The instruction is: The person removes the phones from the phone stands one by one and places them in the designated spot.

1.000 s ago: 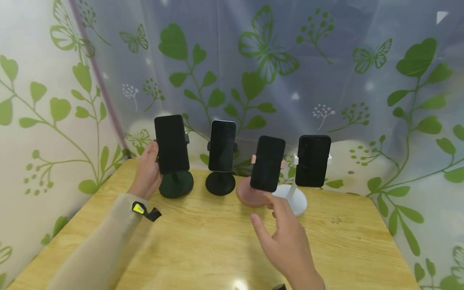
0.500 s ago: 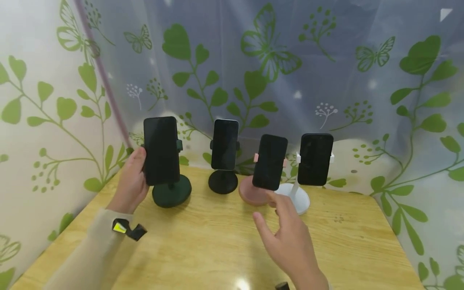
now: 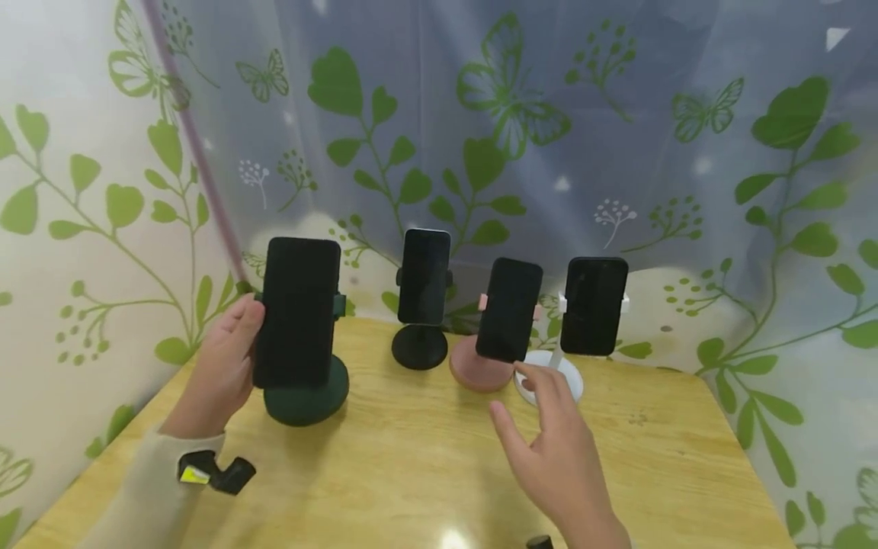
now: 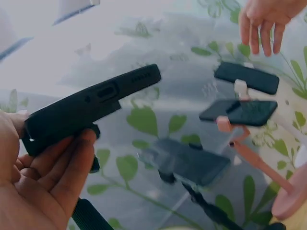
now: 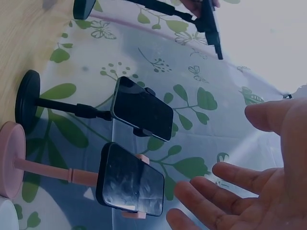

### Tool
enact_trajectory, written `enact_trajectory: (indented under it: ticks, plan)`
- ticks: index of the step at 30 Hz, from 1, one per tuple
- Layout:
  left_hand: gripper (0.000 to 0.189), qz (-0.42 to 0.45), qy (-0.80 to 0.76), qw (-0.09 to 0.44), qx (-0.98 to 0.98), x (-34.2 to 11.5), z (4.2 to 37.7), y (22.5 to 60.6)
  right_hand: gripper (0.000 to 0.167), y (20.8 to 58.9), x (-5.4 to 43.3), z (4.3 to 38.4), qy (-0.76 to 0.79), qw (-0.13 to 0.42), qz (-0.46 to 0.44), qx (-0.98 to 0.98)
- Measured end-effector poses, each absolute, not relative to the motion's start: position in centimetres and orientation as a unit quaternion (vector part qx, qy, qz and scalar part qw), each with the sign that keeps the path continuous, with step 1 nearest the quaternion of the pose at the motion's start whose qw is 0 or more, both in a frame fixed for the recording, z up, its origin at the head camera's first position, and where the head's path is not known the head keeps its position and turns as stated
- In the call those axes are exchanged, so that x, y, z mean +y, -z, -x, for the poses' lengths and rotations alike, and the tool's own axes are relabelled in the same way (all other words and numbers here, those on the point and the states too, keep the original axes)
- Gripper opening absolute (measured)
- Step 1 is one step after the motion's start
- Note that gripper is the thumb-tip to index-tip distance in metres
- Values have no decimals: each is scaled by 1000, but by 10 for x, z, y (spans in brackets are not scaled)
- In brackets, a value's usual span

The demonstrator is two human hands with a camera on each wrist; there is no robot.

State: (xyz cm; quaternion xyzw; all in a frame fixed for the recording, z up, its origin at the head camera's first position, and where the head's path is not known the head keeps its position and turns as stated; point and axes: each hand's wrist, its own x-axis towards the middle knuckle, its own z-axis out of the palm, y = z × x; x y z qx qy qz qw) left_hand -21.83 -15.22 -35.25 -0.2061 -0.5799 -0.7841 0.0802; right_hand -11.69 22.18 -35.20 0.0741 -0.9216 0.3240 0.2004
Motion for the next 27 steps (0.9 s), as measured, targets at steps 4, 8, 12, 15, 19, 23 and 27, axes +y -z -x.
enact_trajectory:
  ticks: [4, 8, 12, 15, 19, 23, 27]
  plan:
    - [25, 219, 751, 80, -618, -143, 205, 341, 50, 351, 223, 116, -320, 198, -69, -924]
    - [26, 255, 730, 59, -631, -131, 195, 334, 50, 351, 225, 117, -319, 206, -76, -922]
    - [26, 294, 743, 36, -600, -113, 187, 333, 47, 350, 228, 117, -319, 228, -88, -916]
    - [26, 306, 750, 18, -586, -99, 181, 334, 46, 349, 228, 116, -320, 233, -89, -914]
    - [28, 316, 748, -8, -583, -81, 174, 339, 47, 347, 228, 115, -321, 221, -82, -917]
    - [29, 332, 746, -32, -576, -65, 169, 345, 46, 348, 227, 114, -319, 224, -83, -917]
    - [31, 342, 751, -69, -561, -50, 170, 352, 44, 349, 227, 114, -315, 240, -91, -914]
